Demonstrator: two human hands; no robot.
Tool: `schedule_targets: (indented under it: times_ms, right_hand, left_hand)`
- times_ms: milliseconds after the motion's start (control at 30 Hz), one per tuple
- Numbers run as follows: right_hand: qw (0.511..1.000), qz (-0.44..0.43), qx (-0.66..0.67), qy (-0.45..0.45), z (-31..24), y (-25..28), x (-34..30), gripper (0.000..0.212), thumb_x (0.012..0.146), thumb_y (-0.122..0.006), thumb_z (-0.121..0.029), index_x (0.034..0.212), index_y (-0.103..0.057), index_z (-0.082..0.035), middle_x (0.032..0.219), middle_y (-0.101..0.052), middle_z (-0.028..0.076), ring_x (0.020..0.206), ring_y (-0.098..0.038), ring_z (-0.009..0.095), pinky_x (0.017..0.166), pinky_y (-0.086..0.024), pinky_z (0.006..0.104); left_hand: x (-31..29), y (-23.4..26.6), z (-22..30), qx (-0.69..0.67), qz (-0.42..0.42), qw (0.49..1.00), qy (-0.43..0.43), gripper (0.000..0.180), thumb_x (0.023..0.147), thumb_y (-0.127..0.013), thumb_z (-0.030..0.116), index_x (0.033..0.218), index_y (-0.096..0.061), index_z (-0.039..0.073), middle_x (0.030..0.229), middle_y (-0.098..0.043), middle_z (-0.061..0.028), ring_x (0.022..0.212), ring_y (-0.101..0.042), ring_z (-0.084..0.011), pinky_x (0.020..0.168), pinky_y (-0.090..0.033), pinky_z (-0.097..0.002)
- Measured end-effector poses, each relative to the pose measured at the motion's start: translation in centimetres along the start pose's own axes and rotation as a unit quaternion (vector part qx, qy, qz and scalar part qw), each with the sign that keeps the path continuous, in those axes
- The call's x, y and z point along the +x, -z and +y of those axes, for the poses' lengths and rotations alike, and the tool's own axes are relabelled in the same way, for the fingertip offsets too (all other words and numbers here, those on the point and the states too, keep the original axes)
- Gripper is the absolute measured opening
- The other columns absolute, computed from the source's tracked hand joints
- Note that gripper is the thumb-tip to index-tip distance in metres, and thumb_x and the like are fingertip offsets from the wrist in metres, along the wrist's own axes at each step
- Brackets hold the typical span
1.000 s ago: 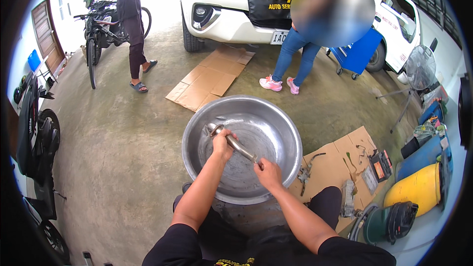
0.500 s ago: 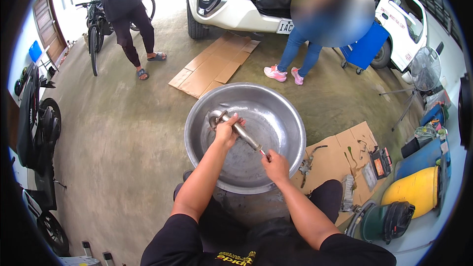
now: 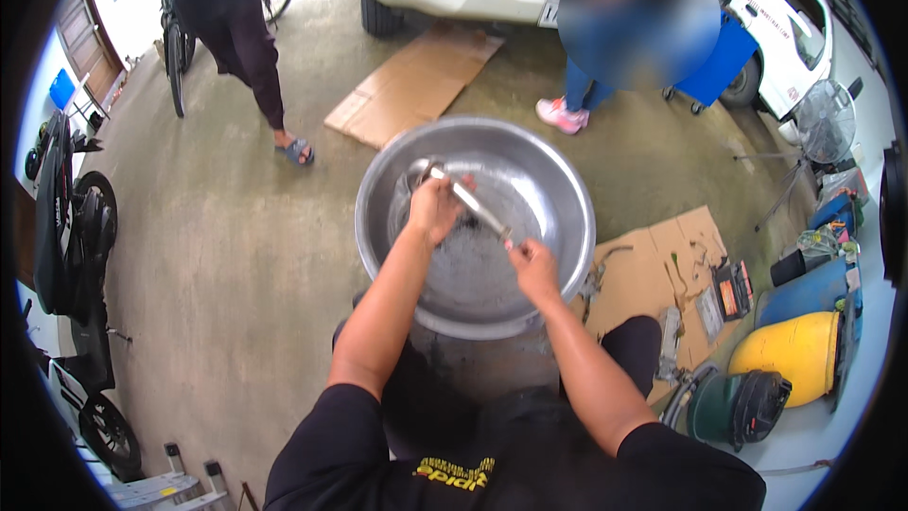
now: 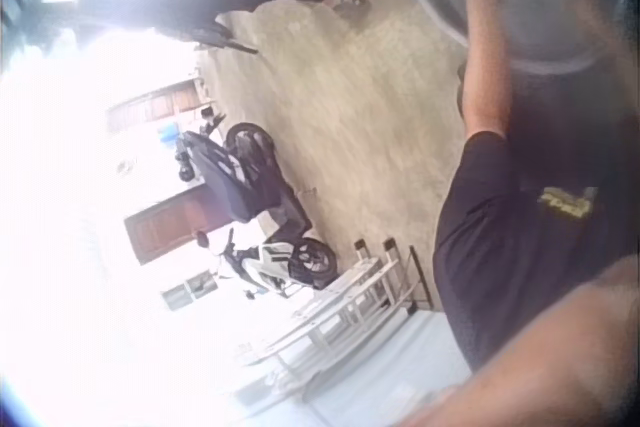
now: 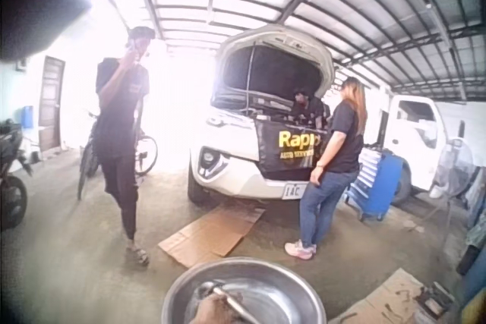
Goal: The person scrubs a curved metal pipe with a toothbrush over a metal basin, repeatedly rotating the pipe to clean different sections. The person occasionally rinses the brush in the basin and continues scrubbing the pipe's exterior and interior surfaces.
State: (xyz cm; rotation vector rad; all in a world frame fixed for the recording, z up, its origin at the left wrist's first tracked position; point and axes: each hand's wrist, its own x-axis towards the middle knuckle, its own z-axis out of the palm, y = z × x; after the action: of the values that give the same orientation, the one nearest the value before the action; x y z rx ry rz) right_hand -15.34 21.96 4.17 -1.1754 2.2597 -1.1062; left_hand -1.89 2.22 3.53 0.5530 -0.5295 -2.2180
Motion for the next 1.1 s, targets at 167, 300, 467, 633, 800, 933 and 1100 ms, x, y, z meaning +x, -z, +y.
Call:
schedule_targets:
  times_ms: [167,300,467,633,800,933,1100]
  right_hand:
    - [0.998,-0.012,0.060,-0.006,-0.2,1.7,-0.3,0.029,0.091,-0.067,-0.022,0.079,-0.059,0.003,0.059,-0.053,0.010,0.056,-0.050,0.014,0.054,-0.040,0.0353]
    - [0.999,-0.012,0.020,-0.024,-2.0,1.5,-0.5,0.026,0.091,-0.065,-0.020,0.079,-0.060,0.003,0.059,-0.057,0.010,0.053,-0.051,0.017,0.054,-0.040,0.0353]
    - [0.997,-0.007,-0.026,-0.071,-1.3,1.5,-2.6,0.025,0.089,-0.064,-0.019,0.079,-0.060,0.003,0.061,-0.061,0.012,0.053,-0.055,0.021,0.055,-0.043,0.0364]
    - [0.999,0.006,-0.038,0.004,0.2,0.4,-1.7,0.027,0.089,-0.065,-0.022,0.081,-0.063,0.004,0.063,-0.062,0.013,0.057,-0.057,0.022,0.058,-0.045,0.0362]
    - [0.996,-0.045,0.037,-0.067,-0.5,0.0,0.4,0.027,0.089,-0.065,-0.023,0.086,-0.066,0.004,0.066,-0.063,0.010,0.059,-0.055,0.017,0.059,-0.045,0.0339]
    - [0.985,-0.076,0.104,-0.118,1.2,0.5,-1.4,0.029,0.091,-0.065,-0.024,0.084,-0.066,0.004,0.064,-0.059,0.005,0.058,-0.050,0.012,0.056,-0.040,0.0317]
    - [0.984,-0.066,0.131,-0.104,0.9,-0.9,-1.0,0.027,0.092,-0.065,-0.022,0.078,-0.062,0.001,0.061,-0.050,-0.002,0.055,-0.041,0.006,0.050,-0.030,0.0278]
  left_hand:
    - [-1.5,-1.3,-0.7,0.070,-0.024,0.997,0.011,0.023,0.105,-0.043,0.013,0.117,-0.051,-0.004,0.124,-0.060,-0.0213,0.116,-0.061,-0.0322,0.107,-0.047,-0.0461]
    - [-1.3,-1.4,-1.9,0.118,0.021,0.993,0.017,0.024,0.099,-0.062,0.020,0.111,-0.055,0.000,0.107,-0.063,-0.0094,0.096,-0.065,-0.0213,0.091,-0.053,-0.0391]
    - [-0.7,-1.6,-2.8,0.170,0.111,0.978,-0.042,0.028,0.096,-0.067,0.019,0.110,-0.051,0.001,0.102,-0.063,-0.0088,0.087,-0.065,-0.0182,0.075,-0.057,-0.0348]
    - [-0.2,-1.5,-2.4,0.182,0.132,0.972,-0.063,0.032,0.093,-0.071,0.023,0.112,-0.053,0.004,0.101,-0.064,-0.0050,0.087,-0.065,-0.0165,0.077,-0.056,-0.0331]
    - [0.0,-1.3,-2.4,0.186,0.159,0.965,-0.091,0.034,0.091,-0.073,0.020,0.112,-0.053,0.002,0.103,-0.064,-0.0075,0.087,-0.066,-0.0185,0.076,-0.056,-0.0337]
    - [0.1,0.0,-2.2,0.207,0.171,0.951,-0.151,0.023,0.090,-0.075,0.017,0.099,-0.057,0.005,0.093,-0.065,-0.0050,0.082,-0.065,-0.0154,0.073,-0.056,-0.0316]
    - [0.5,-0.5,-3.1,0.229,0.126,0.954,-0.149,0.026,0.087,-0.076,0.016,0.098,-0.059,0.000,0.083,-0.064,-0.0056,0.071,-0.061,-0.0151,0.061,-0.050,-0.0314]
